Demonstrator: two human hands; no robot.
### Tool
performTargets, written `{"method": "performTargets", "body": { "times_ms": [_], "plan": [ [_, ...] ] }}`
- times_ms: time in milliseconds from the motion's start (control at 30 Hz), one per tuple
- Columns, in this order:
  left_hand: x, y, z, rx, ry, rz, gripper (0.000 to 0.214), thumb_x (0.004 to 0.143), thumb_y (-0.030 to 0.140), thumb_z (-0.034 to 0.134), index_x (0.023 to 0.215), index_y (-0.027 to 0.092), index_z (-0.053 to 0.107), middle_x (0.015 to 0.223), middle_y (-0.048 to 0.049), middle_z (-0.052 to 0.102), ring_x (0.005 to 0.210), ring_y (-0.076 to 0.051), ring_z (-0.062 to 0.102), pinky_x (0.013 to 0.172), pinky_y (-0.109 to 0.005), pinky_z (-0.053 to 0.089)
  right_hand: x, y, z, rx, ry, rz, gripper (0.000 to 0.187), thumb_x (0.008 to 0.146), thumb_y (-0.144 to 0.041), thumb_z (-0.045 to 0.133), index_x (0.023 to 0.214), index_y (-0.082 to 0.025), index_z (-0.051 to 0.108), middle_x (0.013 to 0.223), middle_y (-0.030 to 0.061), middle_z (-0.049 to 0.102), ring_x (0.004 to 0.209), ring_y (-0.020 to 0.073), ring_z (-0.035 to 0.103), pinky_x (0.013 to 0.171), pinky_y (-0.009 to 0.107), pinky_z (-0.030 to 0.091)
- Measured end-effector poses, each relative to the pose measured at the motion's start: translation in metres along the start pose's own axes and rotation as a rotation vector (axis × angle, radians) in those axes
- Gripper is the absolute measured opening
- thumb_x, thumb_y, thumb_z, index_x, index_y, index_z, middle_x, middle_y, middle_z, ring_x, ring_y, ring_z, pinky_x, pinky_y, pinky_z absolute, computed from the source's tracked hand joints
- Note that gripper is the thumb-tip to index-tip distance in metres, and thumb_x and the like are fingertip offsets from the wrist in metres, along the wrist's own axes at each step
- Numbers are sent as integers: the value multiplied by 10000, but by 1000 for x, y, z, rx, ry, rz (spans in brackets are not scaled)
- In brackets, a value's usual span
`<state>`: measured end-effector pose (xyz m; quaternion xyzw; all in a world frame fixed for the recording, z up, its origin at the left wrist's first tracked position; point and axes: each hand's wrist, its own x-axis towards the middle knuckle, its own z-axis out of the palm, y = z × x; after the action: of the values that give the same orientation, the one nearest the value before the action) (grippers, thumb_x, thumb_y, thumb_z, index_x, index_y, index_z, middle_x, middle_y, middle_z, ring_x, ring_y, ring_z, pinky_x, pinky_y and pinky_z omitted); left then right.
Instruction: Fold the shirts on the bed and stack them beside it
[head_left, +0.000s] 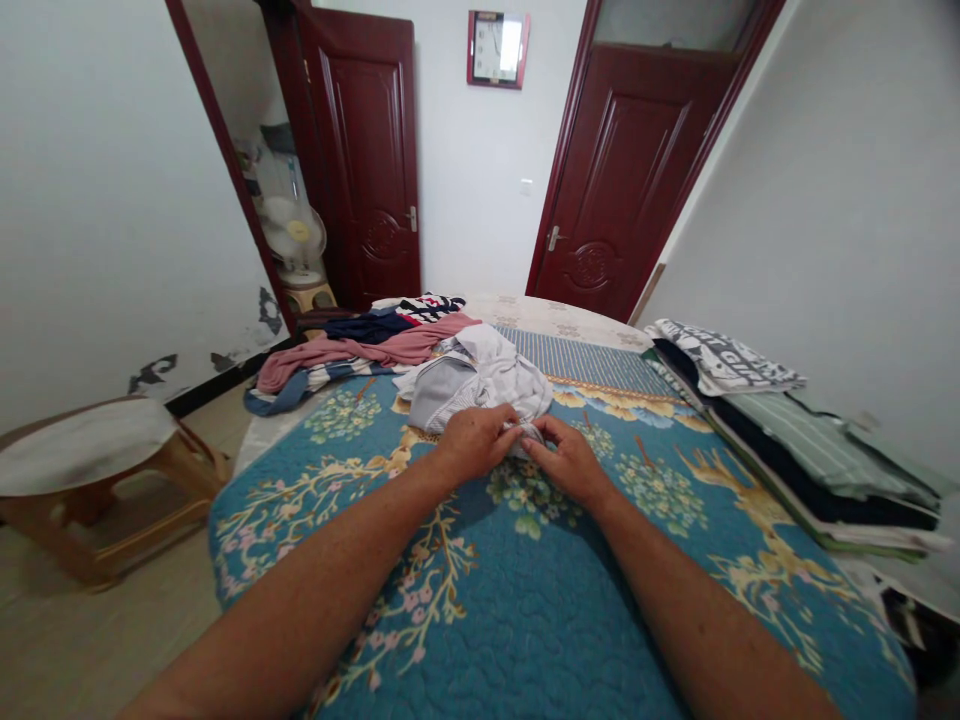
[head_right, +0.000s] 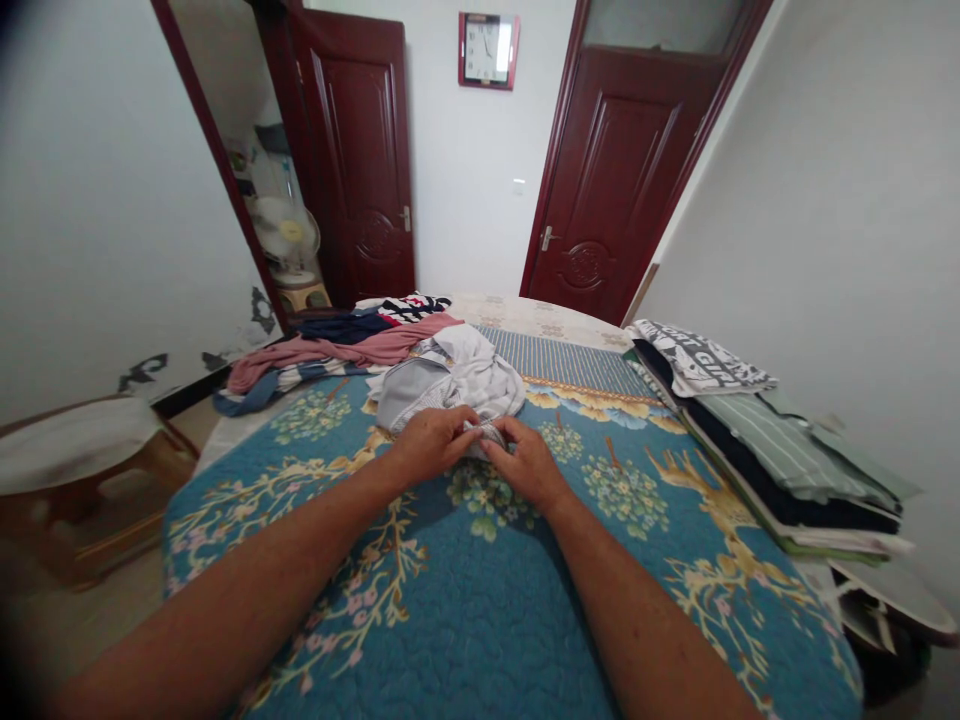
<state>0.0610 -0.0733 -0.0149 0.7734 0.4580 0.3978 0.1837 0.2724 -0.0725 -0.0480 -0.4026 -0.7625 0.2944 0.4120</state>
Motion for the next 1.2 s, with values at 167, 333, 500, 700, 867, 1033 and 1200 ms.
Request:
{"method": "performTargets", "body": {
  "times_ms": [167, 333, 500, 700, 867, 1033, 1200],
  "plan": [
    [18, -37, -55, 104, 515, -74, 321, 821, 278, 767, 1134, 212, 740, 1197, -156, 736, 1189, -349, 633, 1062, -415, 441, 1, 17, -4, -124, 56, 58, 212, 923, -406, 638, 908, -222, 743, 804, 8, 709, 766, 216, 617, 721, 308, 427],
    [16, -86, -96, -230, 177, -483, 327, 666, 434, 906, 808, 188, 744, 795, -105, 754, 794, -290, 698, 729, -350, 529, 10, 38, -18, -89, 375, 218, 315, 917, -501, 586, 922, -217, 723, 808, 26, 710, 785, 236, 614, 712, 323, 434],
    [13, -81, -81, -573, -101, -398, 347, 694, 472, 900, 844, 178, 793, 773, -54, 748, 663, -172, 647, 576, -231, 471, 13, 64, -34, -142, 535, 325, 358, 893, -527, 566, 951, -211, 724, 845, 52, 729, 824, 261, 631, 757, 353, 476],
    [15, -66, -47, -478, -283, -313, 430, 613, 457, 938, 952, 213, 835, 779, -34, 761, 607, -173, 658, 527, -226, 463, 9, 44, -30, -508, 607, 1, 283, 886, -314, 563, 1086, -185, 715, 1150, 170, 712, 1139, 329, 605, 1033, 474, 447],
    [9, -61, -30, -408, -401, -265, 378, 749, 584, 827, 826, 221, 759, 720, -15, 699, 546, -168, 635, 489, -239, 442, 1, -1, 9, -383, 249, 1, 278, 1006, -440, 553, 922, -232, 717, 891, 96, 712, 861, 258, 641, 844, 371, 466],
    [8, -55, -19, -246, -522, -127, 384, 847, 586, 727, 741, 224, 656, 611, 11, 616, 533, -172, 597, 494, -247, 385, 8, -10, 42, -108, 142, 288, 474, 987, -670, 551, 867, -241, 715, 786, 55, 712, 752, 224, 666, 701, 321, 444],
    [11, -48, -18, -103, -531, 126, 323, 906, 503, 684, 777, 208, 717, 724, -10, 664, 661, -167, 577, 603, -252, 381, 19, 3, 43, -75, 190, 377, 372, 909, -598, 633, 811, -241, 663, 735, 32, 689, 736, 216, 651, 643, 303, 445]
  ]
}}
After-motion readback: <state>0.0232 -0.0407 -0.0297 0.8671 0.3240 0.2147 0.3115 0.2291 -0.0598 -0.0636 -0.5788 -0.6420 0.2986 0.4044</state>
